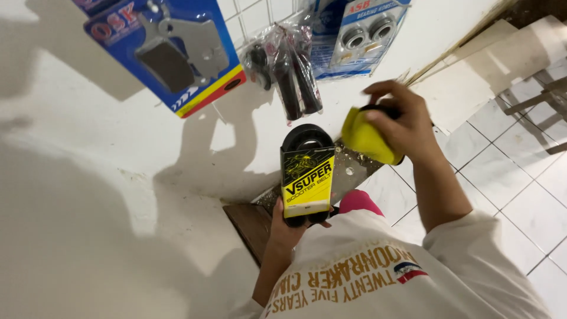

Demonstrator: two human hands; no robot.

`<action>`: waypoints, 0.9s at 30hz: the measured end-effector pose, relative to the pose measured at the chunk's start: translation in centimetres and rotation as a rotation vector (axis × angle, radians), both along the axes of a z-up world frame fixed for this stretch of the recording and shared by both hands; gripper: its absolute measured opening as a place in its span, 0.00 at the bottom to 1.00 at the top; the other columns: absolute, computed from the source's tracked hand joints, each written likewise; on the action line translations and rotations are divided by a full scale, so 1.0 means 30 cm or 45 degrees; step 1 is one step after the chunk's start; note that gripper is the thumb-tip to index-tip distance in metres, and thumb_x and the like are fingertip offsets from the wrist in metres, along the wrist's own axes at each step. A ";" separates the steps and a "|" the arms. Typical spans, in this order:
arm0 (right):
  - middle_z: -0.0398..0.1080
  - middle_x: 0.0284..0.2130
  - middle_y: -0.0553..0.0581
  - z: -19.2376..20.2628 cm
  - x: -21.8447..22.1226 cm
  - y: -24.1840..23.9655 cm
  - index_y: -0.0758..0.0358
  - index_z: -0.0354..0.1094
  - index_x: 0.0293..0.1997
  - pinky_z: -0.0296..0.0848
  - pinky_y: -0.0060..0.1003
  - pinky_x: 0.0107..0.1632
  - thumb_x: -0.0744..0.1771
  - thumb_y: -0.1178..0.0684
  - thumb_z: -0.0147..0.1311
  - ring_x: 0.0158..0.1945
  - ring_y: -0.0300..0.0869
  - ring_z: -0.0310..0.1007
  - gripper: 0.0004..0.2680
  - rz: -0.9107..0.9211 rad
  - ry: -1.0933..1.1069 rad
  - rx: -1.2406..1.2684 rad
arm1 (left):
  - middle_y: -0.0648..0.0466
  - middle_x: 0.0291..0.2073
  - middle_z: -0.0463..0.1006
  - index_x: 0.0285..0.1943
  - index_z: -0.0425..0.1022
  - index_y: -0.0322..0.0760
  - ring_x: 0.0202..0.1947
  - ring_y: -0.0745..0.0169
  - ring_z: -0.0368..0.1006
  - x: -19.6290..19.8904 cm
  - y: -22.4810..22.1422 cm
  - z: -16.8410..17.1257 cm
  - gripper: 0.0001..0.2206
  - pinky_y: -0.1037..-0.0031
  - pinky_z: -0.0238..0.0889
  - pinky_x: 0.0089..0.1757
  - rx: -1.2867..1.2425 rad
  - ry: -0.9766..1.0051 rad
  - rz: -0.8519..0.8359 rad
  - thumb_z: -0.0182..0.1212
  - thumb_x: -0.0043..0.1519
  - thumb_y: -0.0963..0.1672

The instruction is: Cleaning a motorcycle belt and its packaging using a yellow cloth.

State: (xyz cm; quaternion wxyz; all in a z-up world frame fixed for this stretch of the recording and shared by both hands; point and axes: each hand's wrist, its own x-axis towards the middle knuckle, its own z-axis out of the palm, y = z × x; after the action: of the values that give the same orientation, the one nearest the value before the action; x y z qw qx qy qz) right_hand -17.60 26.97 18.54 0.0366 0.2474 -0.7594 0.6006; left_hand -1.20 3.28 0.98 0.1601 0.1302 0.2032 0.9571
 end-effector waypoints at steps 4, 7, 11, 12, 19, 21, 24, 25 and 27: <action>0.64 0.47 0.54 -0.108 0.071 -0.062 0.64 0.63 0.52 0.74 0.32 0.52 0.68 0.55 0.61 0.48 0.37 0.71 0.11 -0.116 0.094 -0.549 | 0.37 0.69 0.68 0.78 0.56 0.39 0.63 0.38 0.71 0.013 0.045 -0.048 0.39 0.48 0.70 0.48 -0.137 0.029 0.077 0.34 0.65 0.63; 0.61 0.45 0.56 -0.191 0.138 -0.130 0.69 0.57 0.48 0.67 0.37 0.52 0.67 0.56 0.67 0.49 0.40 0.64 0.15 -0.320 0.531 -0.356 | 0.40 0.64 0.71 0.75 0.58 0.35 0.60 0.39 0.72 0.020 0.084 -0.165 0.37 0.43 0.72 0.52 -0.153 -0.190 0.102 0.32 0.68 0.62; 0.62 0.54 0.69 -0.220 0.206 -0.192 0.69 0.61 0.42 0.73 0.44 0.55 0.66 0.50 0.70 0.57 0.53 0.68 0.16 -0.406 0.835 0.184 | 0.41 0.60 0.74 0.74 0.60 0.27 0.56 0.46 0.73 0.030 0.087 -0.093 0.35 0.44 0.71 0.56 -0.325 -0.086 0.175 0.30 0.75 0.59; 0.61 0.59 0.71 -0.232 0.207 -0.194 0.70 0.62 0.46 0.73 0.47 0.59 0.66 0.47 0.69 0.60 0.56 0.67 0.18 -0.353 0.822 0.229 | 0.44 0.59 0.74 0.72 0.60 0.28 0.57 0.48 0.74 0.028 0.085 -0.047 0.34 0.46 0.71 0.55 -0.369 -0.105 0.209 0.29 0.73 0.58; 0.45 0.70 0.77 -0.199 0.241 -0.236 0.68 0.67 0.59 0.65 0.57 0.66 0.63 0.40 0.65 0.65 0.72 0.59 0.24 -0.110 0.909 0.387 | 0.49 0.63 0.72 0.75 0.58 0.36 0.63 0.54 0.71 0.000 0.034 -0.074 0.32 0.60 0.65 0.61 -0.351 -0.319 0.350 0.29 0.71 0.58; 0.49 0.69 0.76 -0.231 0.238 -0.236 0.65 0.69 0.56 0.64 0.58 0.63 0.63 0.40 0.67 0.63 0.66 0.63 0.22 -0.131 0.939 0.465 | 0.45 0.62 0.73 0.74 0.59 0.34 0.59 0.47 0.70 -0.003 0.024 -0.090 0.31 0.54 0.67 0.55 -0.197 -0.165 0.345 0.29 0.74 0.58; 0.55 0.67 0.76 -0.237 0.203 -0.219 0.65 0.70 0.54 0.66 0.57 0.61 0.60 0.45 0.68 0.57 0.61 0.65 0.21 -0.104 0.907 0.447 | 0.47 0.63 0.71 0.73 0.58 0.36 0.62 0.49 0.68 -0.014 0.019 -0.114 0.29 0.55 0.67 0.57 -0.223 -0.259 0.358 0.31 0.72 0.56; 0.55 0.67 0.76 -0.248 0.196 -0.214 0.65 0.70 0.54 0.66 0.57 0.61 0.60 0.45 0.68 0.57 0.61 0.65 0.21 -0.094 0.908 0.447 | 0.47 0.63 0.71 0.73 0.58 0.36 0.62 0.49 0.68 -0.017 0.019 -0.157 0.29 0.55 0.67 0.57 -0.219 -0.261 0.367 0.31 0.72 0.56; 0.60 0.67 0.70 -0.273 0.188 -0.211 0.66 0.70 0.58 0.68 0.52 0.66 0.63 0.51 0.62 0.65 0.61 0.65 0.18 -0.116 0.789 0.326 | 0.47 0.67 0.70 0.75 0.60 0.32 0.67 0.54 0.66 -0.014 0.011 -0.245 0.29 0.65 0.60 0.64 -0.327 -0.330 0.440 0.35 0.75 0.56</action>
State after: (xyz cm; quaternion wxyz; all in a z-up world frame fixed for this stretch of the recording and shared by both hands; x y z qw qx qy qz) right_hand -11.97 20.64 10.34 0.2610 0.3867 -0.7918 0.3942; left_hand -1.63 3.60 -6.37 0.0342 -0.0519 0.3201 0.9453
